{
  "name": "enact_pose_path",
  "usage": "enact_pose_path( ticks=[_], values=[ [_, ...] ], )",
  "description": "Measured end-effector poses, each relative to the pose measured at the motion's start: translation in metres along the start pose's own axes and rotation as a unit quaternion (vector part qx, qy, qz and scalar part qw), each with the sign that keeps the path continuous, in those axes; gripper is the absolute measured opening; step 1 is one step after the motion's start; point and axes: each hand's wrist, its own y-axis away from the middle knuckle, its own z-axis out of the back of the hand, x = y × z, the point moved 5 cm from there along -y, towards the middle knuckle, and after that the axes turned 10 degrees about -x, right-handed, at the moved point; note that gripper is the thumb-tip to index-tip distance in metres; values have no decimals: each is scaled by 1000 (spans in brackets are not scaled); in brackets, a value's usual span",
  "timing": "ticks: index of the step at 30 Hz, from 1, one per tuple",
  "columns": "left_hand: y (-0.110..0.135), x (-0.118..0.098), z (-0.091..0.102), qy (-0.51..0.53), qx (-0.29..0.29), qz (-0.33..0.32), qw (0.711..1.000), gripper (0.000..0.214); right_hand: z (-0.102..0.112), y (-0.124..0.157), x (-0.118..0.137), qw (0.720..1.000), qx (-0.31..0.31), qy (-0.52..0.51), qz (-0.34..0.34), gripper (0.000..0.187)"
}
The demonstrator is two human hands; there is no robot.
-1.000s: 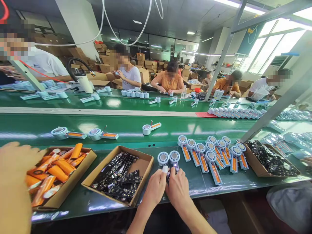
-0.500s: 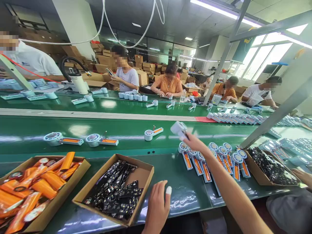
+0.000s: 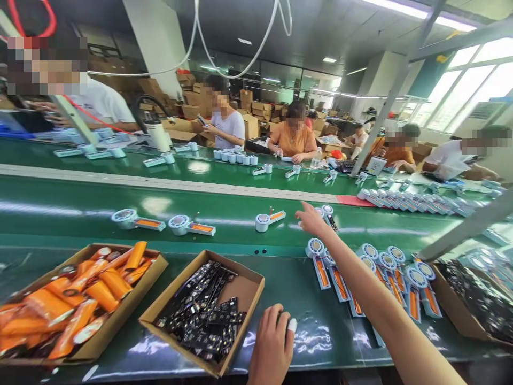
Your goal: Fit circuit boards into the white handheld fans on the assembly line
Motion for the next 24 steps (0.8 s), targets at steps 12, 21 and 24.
enact_pose_path(
  ticks=[12, 21, 24],
  values=[
    [1, 4, -7, -2, 12, 29, 1000, 28, -49, -67, 229, 964, 68, -147, 213, 37],
    [-10, -16, 24, 50, -69, 18, 996, 26, -26, -47, 248, 977, 59, -183, 92, 32],
    [-10, -34, 51, 120, -123, -22, 985, 23, 0, -11, 193, 983, 19, -179, 44, 28]
  ],
)
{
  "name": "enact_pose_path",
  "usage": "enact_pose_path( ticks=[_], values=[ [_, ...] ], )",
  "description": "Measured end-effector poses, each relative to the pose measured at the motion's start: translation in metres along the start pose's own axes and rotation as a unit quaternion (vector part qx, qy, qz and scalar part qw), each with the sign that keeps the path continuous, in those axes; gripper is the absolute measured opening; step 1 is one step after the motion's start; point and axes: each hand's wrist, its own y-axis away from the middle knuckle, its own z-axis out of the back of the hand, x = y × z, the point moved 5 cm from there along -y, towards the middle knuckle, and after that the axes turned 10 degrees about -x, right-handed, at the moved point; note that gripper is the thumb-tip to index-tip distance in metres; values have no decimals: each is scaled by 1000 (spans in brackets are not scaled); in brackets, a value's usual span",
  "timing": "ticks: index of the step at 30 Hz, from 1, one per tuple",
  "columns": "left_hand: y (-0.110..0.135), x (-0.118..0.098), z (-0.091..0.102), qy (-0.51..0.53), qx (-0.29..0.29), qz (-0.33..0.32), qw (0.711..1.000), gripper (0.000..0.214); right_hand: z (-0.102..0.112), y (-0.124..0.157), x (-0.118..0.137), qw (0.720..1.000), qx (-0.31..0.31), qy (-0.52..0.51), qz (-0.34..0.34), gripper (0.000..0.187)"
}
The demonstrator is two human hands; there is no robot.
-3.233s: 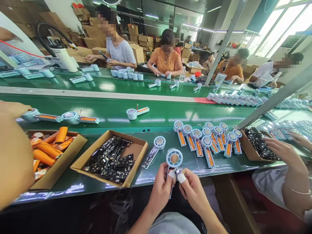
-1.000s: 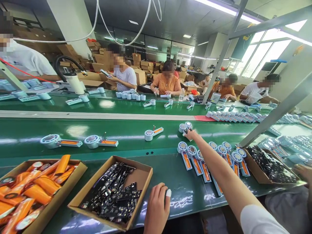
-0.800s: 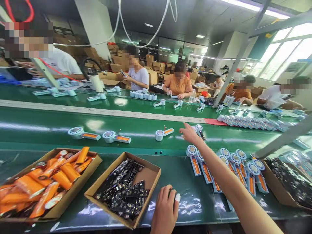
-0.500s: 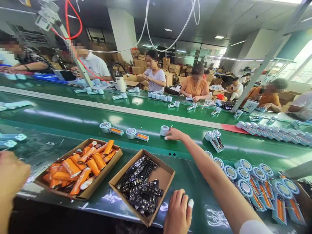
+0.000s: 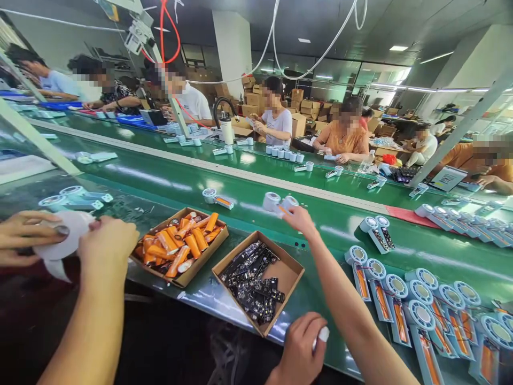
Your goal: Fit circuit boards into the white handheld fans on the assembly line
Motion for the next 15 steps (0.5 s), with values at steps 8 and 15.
enact_pose_path(
  ticks=[8, 15],
  values=[
    [-68, 29, 114, -332, 27, 64, 941, 30, 46, 208, -91, 979, -143, 97, -110, 29],
    [-92, 85, 119, -441, 175, 142, 869, 23, -11, 293, -115, 974, -121, 121, -151, 25]
  ],
)
